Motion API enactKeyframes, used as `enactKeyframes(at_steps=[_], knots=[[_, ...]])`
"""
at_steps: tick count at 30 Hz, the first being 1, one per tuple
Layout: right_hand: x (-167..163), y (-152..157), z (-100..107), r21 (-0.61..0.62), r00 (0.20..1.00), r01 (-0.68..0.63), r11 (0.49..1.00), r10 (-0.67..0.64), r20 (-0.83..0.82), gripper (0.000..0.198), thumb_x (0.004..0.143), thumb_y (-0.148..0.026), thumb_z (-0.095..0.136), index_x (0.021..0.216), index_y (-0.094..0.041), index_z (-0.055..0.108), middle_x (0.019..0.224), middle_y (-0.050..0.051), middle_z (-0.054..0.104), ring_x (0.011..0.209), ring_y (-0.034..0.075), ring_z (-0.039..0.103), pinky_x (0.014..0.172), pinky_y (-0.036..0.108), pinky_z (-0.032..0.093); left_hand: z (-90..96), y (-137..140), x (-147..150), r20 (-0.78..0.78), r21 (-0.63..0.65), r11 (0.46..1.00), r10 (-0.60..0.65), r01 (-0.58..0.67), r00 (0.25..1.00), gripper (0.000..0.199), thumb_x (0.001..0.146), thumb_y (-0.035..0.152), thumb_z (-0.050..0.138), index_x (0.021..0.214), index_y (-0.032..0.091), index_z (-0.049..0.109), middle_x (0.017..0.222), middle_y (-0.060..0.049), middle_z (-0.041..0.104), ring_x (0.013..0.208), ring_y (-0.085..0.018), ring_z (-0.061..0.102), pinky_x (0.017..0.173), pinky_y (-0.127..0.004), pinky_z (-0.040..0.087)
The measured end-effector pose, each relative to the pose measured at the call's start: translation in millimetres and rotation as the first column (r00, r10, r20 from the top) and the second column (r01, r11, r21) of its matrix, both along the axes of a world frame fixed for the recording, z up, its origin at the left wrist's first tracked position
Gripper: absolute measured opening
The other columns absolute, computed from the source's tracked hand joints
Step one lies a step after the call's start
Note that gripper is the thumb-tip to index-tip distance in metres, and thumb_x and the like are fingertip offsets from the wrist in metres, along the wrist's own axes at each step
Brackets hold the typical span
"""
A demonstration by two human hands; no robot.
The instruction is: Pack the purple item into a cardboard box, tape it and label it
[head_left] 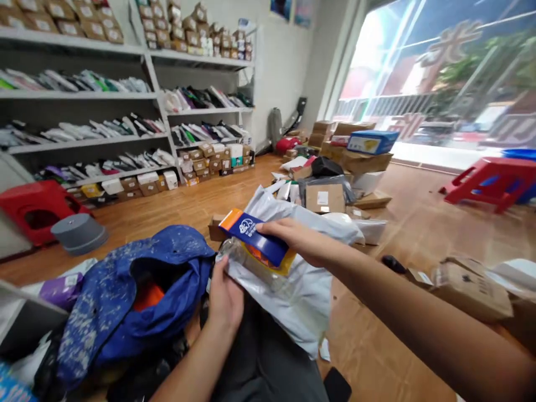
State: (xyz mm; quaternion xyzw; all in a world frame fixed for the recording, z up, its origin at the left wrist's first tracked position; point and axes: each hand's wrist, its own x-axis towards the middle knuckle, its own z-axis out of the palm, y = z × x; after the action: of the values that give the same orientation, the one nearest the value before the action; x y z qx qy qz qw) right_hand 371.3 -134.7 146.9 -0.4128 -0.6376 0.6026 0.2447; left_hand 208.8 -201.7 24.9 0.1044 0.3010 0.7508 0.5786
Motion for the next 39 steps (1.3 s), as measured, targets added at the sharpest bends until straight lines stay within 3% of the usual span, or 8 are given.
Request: enactKeyframes(at_steps=[2, 4, 7, 9, 16, 25, 33, 39], knots=[[-11.5, -11.9, -26.3, -0.06, 0.993, -0.103, 0.993, 0.106, 0.051, 0.056, 0.082, -0.072, 0.079, 0.087, -0.016, 0.077, 0.082, 0.005, 0.074, 0.068, 0.018, 0.061, 0.066, 0.03, 0.047, -26.2, -23.2, -35.4, -0.137, -0.075, 0.997, -0.004, -0.007, 0.991, 0.043, 0.077, 0.042, 0.089, 0.112, 0.018, 0.085, 0.114, -0.009, 0.085, 0.107, -0.026, 0.079, 0.092, -0.032, 0.061], [-20.2, -23.0, -49.3, -0.11, 0.98, -0.165, 0.98, 0.175, 0.089, 0.062, 0.08, -0.077, 0.079, 0.087, -0.016, 0.075, 0.078, 0.004, 0.071, 0.066, 0.016, 0.057, 0.064, 0.029, 0.045, -43.2, -41.2, -68.5, -0.287, -0.204, 0.966, -0.216, 0.161, 0.933, 0.049, 0.07, 0.043, 0.096, 0.11, 0.016, 0.086, 0.104, -0.01, 0.085, 0.094, -0.023, 0.078, 0.084, -0.029, 0.059], [-32.0, -28.9, -71.7, -0.146, 0.975, -0.173, 0.974, 0.19, 0.114, 0.065, 0.079, -0.08, 0.076, 0.085, -0.016, 0.072, 0.075, 0.003, 0.068, 0.064, 0.015, 0.054, 0.063, 0.028, 0.042, -51.6, -53.8, -96.8, -0.357, -0.356, 0.828, -0.549, 0.433, 0.756, 0.057, 0.067, 0.047, 0.099, 0.112, 0.015, 0.085, 0.102, -0.012, 0.084, 0.086, -0.023, 0.076, 0.079, -0.03, 0.057], [-38.4, -26.7, -78.6, -0.144, 0.98, -0.136, 0.98, 0.154, 0.124, 0.064, 0.079, -0.08, 0.074, 0.084, -0.016, 0.07, 0.075, 0.003, 0.067, 0.064, 0.015, 0.054, 0.062, 0.028, 0.042, -52.1, -52.8, -98.0, -0.335, -0.373, 0.778, -0.621, 0.505, 0.709, 0.059, 0.069, 0.054, 0.097, 0.112, 0.015, 0.084, 0.103, -0.013, 0.084, 0.088, -0.026, 0.077, 0.081, -0.034, 0.059], [-41.1, -16.5, -70.3, -0.117, 0.96, -0.184, 0.976, 0.204, 0.193, 0.065, 0.08, -0.081, 0.072, 0.084, -0.016, 0.07, 0.077, 0.004, 0.067, 0.065, 0.015, 0.054, 0.062, 0.028, 0.042, -75.9, -30.5, -77.6, -0.5, -0.268, 0.894, -0.447, 0.359, 0.741, 0.049, 0.072, 0.046, 0.092, 0.11, 0.016, 0.083, 0.094, -0.007, 0.084, 0.085, -0.027, 0.077, 0.085, -0.033, 0.054], [-43.7, -11.4, -51.3, -0.067, 0.92, -0.252, 0.965, 0.261, 0.293, 0.064, 0.084, -0.082, 0.07, 0.07, -0.02, 0.059, 0.065, 0.002, 0.056, 0.058, 0.013, 0.043, 0.051, 0.027, 0.031, -100.6, -29.7, -85.7, -0.728, -0.277, 0.947, -0.318, 0.164, 0.607, 0.033, 0.084, 0.047, 0.083, 0.107, 0.022, 0.086, 0.099, -0.006, 0.085, 0.094, -0.029, 0.076, 0.087, -0.031, 0.053], [-13.4, -18.0, -61.9, -0.153, 0.881, -0.267, 0.951, 0.306, 0.362, 0.066, 0.086, -0.085, 0.069, 0.074, -0.02, 0.06, 0.066, 0.0, 0.053, 0.058, 0.013, 0.041, 0.053, 0.027, 0.03, -91.4, -36.4, -79.0, -0.594, -0.291, 0.953, -0.247, 0.082, 0.766, 0.032, 0.079, 0.05, 0.084, 0.086, 0.018, 0.082, 0.078, -0.004, 0.079, 0.069, -0.021, 0.068, 0.066, -0.027, 0.045], [10.1, -42.9, -97.2, -0.192, 0.917, -0.271, 0.943, 0.314, 0.246, 0.069, 0.089, -0.086, 0.066, 0.087, -0.017, 0.061, 0.076, 0.0, 0.054, 0.066, 0.014, 0.046, 0.06, 0.027, 0.035, -83.6, -48.7, -95.3, -0.409, -0.305, 0.875, -0.478, 0.377, 0.777, 0.036, 0.075, 0.041, 0.08, 0.102, 0.017, 0.084, 0.089, -0.007, 0.082, 0.08, -0.022, 0.072, 0.072, -0.027, 0.05]])
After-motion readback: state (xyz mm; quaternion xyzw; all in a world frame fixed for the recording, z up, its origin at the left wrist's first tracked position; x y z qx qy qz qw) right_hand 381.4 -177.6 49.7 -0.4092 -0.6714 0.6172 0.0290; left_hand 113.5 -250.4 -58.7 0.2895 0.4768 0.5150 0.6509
